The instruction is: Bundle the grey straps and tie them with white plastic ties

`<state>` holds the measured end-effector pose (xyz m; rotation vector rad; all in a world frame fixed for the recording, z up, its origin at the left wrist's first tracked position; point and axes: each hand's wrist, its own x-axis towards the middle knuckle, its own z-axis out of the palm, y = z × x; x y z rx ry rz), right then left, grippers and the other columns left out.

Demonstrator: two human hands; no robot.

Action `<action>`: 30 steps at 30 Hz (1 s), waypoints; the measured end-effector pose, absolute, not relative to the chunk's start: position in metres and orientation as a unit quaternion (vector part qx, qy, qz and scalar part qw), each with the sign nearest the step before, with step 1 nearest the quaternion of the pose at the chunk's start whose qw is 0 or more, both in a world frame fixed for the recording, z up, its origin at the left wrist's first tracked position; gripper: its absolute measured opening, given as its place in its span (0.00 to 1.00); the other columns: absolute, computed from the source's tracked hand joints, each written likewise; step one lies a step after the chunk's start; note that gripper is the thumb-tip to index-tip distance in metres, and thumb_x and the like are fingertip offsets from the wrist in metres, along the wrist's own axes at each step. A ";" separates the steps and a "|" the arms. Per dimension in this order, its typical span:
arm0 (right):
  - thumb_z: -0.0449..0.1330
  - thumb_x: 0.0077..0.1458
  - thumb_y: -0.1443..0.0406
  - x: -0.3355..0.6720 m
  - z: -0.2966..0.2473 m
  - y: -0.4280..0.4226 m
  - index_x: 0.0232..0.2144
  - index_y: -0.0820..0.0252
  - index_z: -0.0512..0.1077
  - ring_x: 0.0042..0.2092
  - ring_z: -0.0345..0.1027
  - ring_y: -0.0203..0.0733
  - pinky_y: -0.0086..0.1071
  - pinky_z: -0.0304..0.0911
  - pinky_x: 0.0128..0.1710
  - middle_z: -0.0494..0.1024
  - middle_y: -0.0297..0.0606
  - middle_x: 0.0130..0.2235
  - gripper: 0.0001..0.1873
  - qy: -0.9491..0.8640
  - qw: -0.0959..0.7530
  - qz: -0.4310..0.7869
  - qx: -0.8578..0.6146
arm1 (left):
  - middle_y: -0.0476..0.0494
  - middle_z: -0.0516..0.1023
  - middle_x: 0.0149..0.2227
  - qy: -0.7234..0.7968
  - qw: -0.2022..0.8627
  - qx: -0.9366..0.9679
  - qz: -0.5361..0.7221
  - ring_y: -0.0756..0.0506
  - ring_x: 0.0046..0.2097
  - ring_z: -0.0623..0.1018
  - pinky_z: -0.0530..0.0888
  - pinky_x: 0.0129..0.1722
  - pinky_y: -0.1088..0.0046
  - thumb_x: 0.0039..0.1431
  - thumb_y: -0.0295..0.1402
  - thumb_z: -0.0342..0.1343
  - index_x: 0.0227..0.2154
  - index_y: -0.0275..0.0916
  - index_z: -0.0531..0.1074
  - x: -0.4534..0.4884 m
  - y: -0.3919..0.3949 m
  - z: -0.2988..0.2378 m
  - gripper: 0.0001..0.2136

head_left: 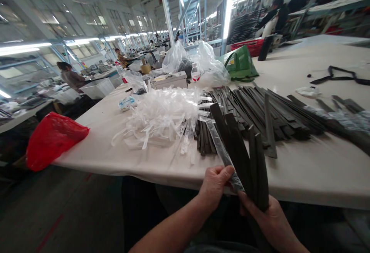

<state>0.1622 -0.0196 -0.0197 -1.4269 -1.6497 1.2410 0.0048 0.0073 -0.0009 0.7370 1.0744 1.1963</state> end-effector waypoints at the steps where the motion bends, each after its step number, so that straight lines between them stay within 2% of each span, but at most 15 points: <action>1: 0.56 0.52 0.43 0.162 -0.020 -0.019 0.17 0.61 0.70 0.20 0.62 0.37 0.27 0.59 0.18 0.70 0.38 0.18 0.29 -0.613 0.311 0.477 -0.547 | 0.50 0.69 0.18 0.467 0.641 0.332 0.511 0.53 0.22 0.66 0.62 0.24 0.76 0.46 0.50 0.63 0.19 0.33 0.71 0.006 0.004 0.000 0.22; 3: 0.57 0.50 0.42 0.160 -0.022 -0.021 0.20 0.62 0.73 0.19 0.60 0.37 0.27 0.56 0.16 0.69 0.36 0.17 0.29 -0.591 0.314 0.496 -0.553 | 0.48 0.72 0.21 0.450 0.654 0.321 0.517 0.52 0.24 0.69 0.65 0.26 0.76 0.45 0.50 0.64 0.22 0.32 0.74 0.000 0.008 0.006 0.21; 6: 0.57 0.49 0.41 0.159 -0.022 -0.029 0.29 0.65 0.76 0.20 0.62 0.37 0.27 0.59 0.18 0.69 0.36 0.18 0.30 -0.573 0.321 0.513 -0.552 | 0.45 0.77 0.28 0.409 0.636 0.260 0.601 0.50 0.29 0.73 0.70 0.30 0.75 0.45 0.48 0.65 0.30 0.34 0.76 -0.019 0.029 0.021 0.20; 8: 0.57 0.49 0.41 0.159 -0.022 -0.031 0.31 0.65 0.77 0.21 0.62 0.38 0.28 0.59 0.18 0.69 0.36 0.19 0.31 -0.573 0.315 0.518 -0.551 | 0.46 0.77 0.28 0.405 0.608 0.241 0.639 0.51 0.29 0.73 0.70 0.32 0.76 0.44 0.46 0.67 0.29 0.34 0.76 -0.025 0.039 0.027 0.18; 14: 0.59 0.46 0.43 0.169 -0.028 -0.015 0.19 0.62 0.71 0.20 0.61 0.37 0.27 0.60 0.18 0.69 0.37 0.18 0.27 -0.604 0.331 0.474 -0.548 | 0.47 0.73 0.23 0.426 0.667 0.285 0.540 0.52 0.24 0.70 0.68 0.26 0.75 0.46 0.45 0.65 0.24 0.32 0.75 0.002 0.013 0.012 0.18; 16: 0.59 0.48 0.43 0.173 -0.032 -0.014 0.23 0.62 0.75 0.21 0.62 0.38 0.28 0.61 0.19 0.71 0.37 0.19 0.26 -0.618 0.319 0.482 -0.534 | 0.48 0.74 0.23 0.421 0.665 0.280 0.550 0.52 0.24 0.70 0.68 0.27 0.76 0.45 0.44 0.66 0.26 0.33 0.75 0.003 0.011 0.013 0.17; 18: 0.57 0.50 0.44 0.176 -0.035 -0.017 0.31 0.63 0.77 0.21 0.62 0.38 0.28 0.61 0.18 0.71 0.37 0.21 0.27 -0.631 0.294 0.498 -0.517 | 0.49 0.75 0.25 0.410 0.637 0.255 0.601 0.52 0.26 0.71 0.68 0.27 0.77 0.44 0.44 0.67 0.28 0.35 0.76 -0.007 0.021 0.020 0.16; 19: 0.56 0.51 0.44 0.176 -0.036 -0.020 0.31 0.63 0.78 0.21 0.61 0.38 0.27 0.60 0.18 0.70 0.36 0.20 0.28 -0.635 0.284 0.502 -0.514 | 0.49 0.75 0.26 0.401 0.622 0.239 0.628 0.53 0.27 0.72 0.68 0.28 0.78 0.43 0.43 0.67 0.29 0.36 0.76 -0.013 0.028 0.025 0.16; 22: 0.54 0.53 0.43 0.172 -0.036 -0.026 0.24 0.64 0.75 0.19 0.57 0.36 0.27 0.56 0.16 0.65 0.35 0.18 0.29 -0.641 0.277 0.494 -0.518 | 0.50 0.75 0.25 0.398 0.604 0.215 0.656 0.53 0.27 0.72 0.69 0.29 0.79 0.42 0.42 0.68 0.28 0.36 0.76 -0.021 0.041 0.028 0.15; 27: 0.53 0.52 0.43 0.164 -0.024 -0.026 0.22 0.64 0.74 0.22 0.61 0.37 0.28 0.59 0.20 0.68 0.36 0.19 0.30 -0.645 0.327 0.440 -0.533 | 0.49 0.74 0.23 0.445 0.655 0.276 0.545 0.53 0.25 0.70 0.68 0.28 0.77 0.49 0.43 0.64 0.25 0.34 0.75 0.007 0.011 0.004 0.15; 30: 0.55 0.50 0.43 0.179 -0.010 -0.009 0.18 0.64 0.73 0.23 0.63 0.39 0.29 0.61 0.22 0.70 0.36 0.19 0.30 -0.631 0.344 0.396 -0.572 | 0.44 0.79 0.31 0.467 0.649 0.338 0.496 0.48 0.32 0.76 0.70 0.32 0.74 0.52 0.44 0.61 0.34 0.35 0.77 0.009 -0.005 -0.001 0.16</action>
